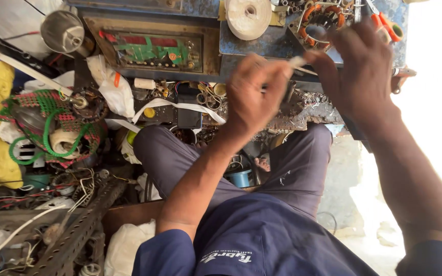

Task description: The person sits on the floor at a cluttered workbench and cuts lengths of white insulating tape from a roll using scissors. They wrap the cut tape strips around the copper windings of a motor stator, pressing the tape down to secure it, and continue cutting and wrapping additional pieces.

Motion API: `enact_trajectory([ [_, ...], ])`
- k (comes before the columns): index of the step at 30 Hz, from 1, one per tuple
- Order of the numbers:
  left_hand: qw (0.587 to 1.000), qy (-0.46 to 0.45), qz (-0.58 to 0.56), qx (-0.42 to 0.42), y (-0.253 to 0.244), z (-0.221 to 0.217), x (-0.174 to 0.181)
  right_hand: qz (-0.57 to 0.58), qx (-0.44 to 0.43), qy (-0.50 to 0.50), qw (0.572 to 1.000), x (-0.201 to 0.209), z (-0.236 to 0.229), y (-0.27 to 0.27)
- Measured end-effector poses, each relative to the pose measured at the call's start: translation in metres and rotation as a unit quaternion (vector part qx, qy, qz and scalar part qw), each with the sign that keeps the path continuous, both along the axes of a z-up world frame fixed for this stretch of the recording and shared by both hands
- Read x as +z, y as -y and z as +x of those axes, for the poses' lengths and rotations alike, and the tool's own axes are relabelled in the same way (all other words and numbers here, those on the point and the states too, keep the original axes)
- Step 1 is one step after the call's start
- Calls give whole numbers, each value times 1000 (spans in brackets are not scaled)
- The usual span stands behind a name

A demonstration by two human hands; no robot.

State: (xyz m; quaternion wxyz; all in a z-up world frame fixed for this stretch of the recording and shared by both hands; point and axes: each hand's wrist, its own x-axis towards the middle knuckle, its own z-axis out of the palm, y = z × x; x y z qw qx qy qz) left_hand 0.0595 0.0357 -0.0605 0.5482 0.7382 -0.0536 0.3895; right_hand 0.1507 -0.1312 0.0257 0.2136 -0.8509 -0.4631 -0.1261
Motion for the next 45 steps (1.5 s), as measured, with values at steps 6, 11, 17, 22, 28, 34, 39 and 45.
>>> enact_trajectory([
  [6,982,-14,-187,-31,-8,8,-14,-1,-21,146,989,-22,23,-2],
  [11,984,-38,-173,-15,-5,10,-20,14,-30,153,988,-35,25,3],
  [17,987,-39,-158,-10,2,12,-10,89,-37,151,984,-47,13,2],
  [22,998,-1,-52,33,9,15,-12,69,-23,129,989,-55,9,3],
  [28,996,-12,5,89,16,24,-10,58,41,-4,997,-31,25,22],
  [34,987,-9,47,152,24,35,-21,32,69,3,997,19,29,5],
  [39,986,4,70,150,29,36,-15,-41,113,14,993,-2,63,15],
  [45,983,0,69,171,25,39,-20,-127,149,-13,981,11,70,-1],
])
